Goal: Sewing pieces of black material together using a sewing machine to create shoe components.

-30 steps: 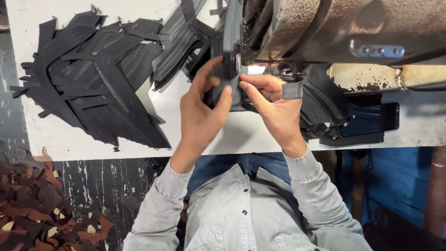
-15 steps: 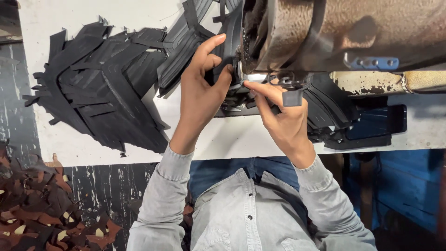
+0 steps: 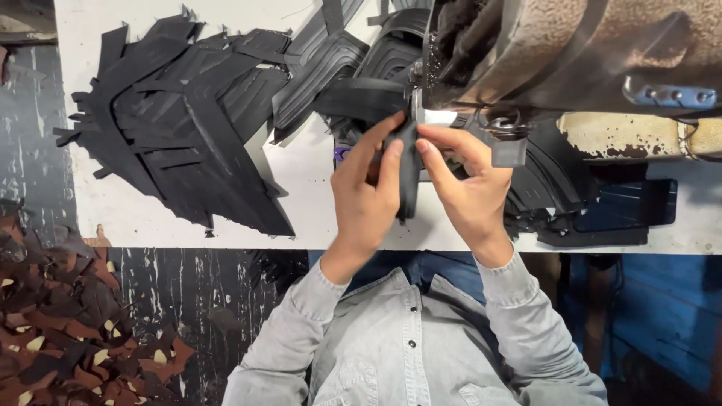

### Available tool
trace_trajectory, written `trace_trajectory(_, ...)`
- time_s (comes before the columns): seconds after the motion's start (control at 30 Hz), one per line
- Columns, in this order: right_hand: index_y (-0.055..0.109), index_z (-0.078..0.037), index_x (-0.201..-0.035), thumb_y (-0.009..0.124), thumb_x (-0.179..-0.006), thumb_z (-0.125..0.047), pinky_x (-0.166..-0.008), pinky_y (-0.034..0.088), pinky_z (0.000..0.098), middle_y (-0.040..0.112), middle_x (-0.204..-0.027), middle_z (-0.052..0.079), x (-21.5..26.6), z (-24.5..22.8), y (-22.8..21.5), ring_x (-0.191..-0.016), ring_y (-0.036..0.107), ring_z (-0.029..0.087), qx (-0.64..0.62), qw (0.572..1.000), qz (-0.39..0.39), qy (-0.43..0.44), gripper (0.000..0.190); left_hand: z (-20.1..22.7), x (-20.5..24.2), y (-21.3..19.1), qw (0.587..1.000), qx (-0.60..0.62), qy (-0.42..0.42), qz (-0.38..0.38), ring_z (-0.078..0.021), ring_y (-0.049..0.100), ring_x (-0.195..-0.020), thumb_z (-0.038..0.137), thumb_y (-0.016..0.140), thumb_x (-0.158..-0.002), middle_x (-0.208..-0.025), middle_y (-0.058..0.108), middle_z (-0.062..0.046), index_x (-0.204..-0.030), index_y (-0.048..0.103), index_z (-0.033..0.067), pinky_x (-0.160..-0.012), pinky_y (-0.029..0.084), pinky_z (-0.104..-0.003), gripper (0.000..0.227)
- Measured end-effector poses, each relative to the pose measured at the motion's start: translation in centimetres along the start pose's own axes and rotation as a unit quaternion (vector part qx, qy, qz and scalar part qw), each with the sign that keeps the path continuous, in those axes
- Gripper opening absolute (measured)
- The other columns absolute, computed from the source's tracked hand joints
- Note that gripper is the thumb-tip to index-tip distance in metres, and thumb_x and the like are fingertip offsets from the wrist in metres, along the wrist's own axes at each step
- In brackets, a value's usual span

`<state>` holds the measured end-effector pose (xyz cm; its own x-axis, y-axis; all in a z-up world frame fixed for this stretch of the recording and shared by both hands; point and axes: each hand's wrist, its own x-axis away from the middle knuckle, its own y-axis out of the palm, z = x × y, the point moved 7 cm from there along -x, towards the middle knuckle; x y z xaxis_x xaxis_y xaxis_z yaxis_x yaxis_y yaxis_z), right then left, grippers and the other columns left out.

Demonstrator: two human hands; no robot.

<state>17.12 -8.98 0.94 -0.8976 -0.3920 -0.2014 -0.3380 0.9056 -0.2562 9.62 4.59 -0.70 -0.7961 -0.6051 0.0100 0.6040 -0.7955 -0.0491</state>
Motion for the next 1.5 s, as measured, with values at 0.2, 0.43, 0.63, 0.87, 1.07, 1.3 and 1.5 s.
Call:
trace_trajectory(0.2,0.072,0.004,-0.117,0.070,-0.100,0.002,-0.084,0.058,0.0223,0.074,-0.107,0.006,0.0,2.8,0.4,-0.096,0.071,0.009,-0.161,0.979,-0.009,0.126,0.017,-0.3,3.3,-0.8,0.999,-0.031,-0.013,-0.038,-0.0035,0.049,-0.066,0.004,0.061,-0.102,-0.080,0.054,0.003,-0.149,0.054,0.0073,-0.062,0.044,-0.021,0.048)
trace_trajectory(0.43,0.073,0.004,-0.116,0.070,-0.100,0.003,-0.084,0.057,0.0219,0.074,-0.107,0.007,-0.1,2.7,0.3,-0.095,0.071,0.010,-0.141,0.984,-0.010,0.105,0.016,-0.5,3.8,-0.8,0.997,-0.031,0.019,-0.061,-0.0087,0.055,-0.082,0.000,0.060,-0.100,-0.084,0.055,0.001,-0.153,0.048,0.0045,-0.084,0.048,-0.024,0.055)
trace_trajectory(0.63,0.074,0.004,-0.116,0.070,-0.100,0.003,-0.080,0.056,0.0214,0.074,-0.105,0.006,-0.2,3.1,0.3,-0.092,0.069,0.008,-0.158,0.979,-0.012,0.126,0.016,0.0,2.4,-0.7,0.997,-0.029,0.035,-0.054,-0.0087,0.058,-0.084,0.000,0.060,-0.098,-0.084,0.057,0.001,-0.148,0.052,0.0027,-0.090,0.049,-0.025,0.051)
trace_trajectory(0.87,0.073,0.004,-0.115,0.070,-0.099,0.002,-0.086,0.057,0.0230,0.074,-0.107,0.006,-0.2,2.7,0.2,-0.097,0.070,0.009,-0.154,0.982,-0.010,0.113,0.017,-0.2,-0.5,-0.1,0.998,-0.013,0.028,-0.059,-0.0063,0.054,-0.086,0.001,0.061,-0.101,-0.086,0.053,0.004,-0.148,0.055,0.0028,-0.090,0.048,-0.024,0.048)
trace_trajectory(1.07,0.073,0.004,-0.115,0.069,-0.099,0.001,-0.084,0.057,0.0222,0.074,-0.105,0.005,-0.4,2.1,-0.1,-0.094,0.071,0.009,-0.156,0.981,0.001,0.114,0.016,-1.3,-3.0,1.3,0.995,0.076,0.017,-0.070,-0.0044,0.051,-0.092,-0.002,0.059,-0.105,-0.096,0.054,0.006,-0.148,0.055,0.0013,-0.089,0.046,-0.021,0.044)
trace_trajectory(1.3,0.067,0.008,-0.110,0.077,-0.100,-0.001,-0.069,0.053,0.0262,0.072,-0.086,0.012,-1.4,10.5,-4.1,-0.075,0.066,0.015,0.037,0.990,0.097,0.100,0.017,-1.5,-3.0,2.3,0.990,0.128,0.050,-0.033,-0.0043,0.050,-0.085,-0.004,0.058,-0.105,-0.092,0.053,0.004,-0.138,0.049,0.0029,-0.078,0.041,-0.020,0.034)
trace_trajectory(1.5,0.058,0.004,-0.124,0.059,-0.104,-0.018,-0.079,0.058,0.0275,0.068,-0.105,0.013,-9.7,13.8,1.3,-0.090,0.068,0.016,-0.063,0.969,-0.188,0.145,0.030,-2.0,-4.0,2.1,0.991,0.109,0.058,-0.052,-0.0038,0.047,-0.081,-0.004,0.058,-0.107,-0.088,0.049,0.004,-0.136,0.053,0.0036,-0.077,0.040,-0.021,0.030)
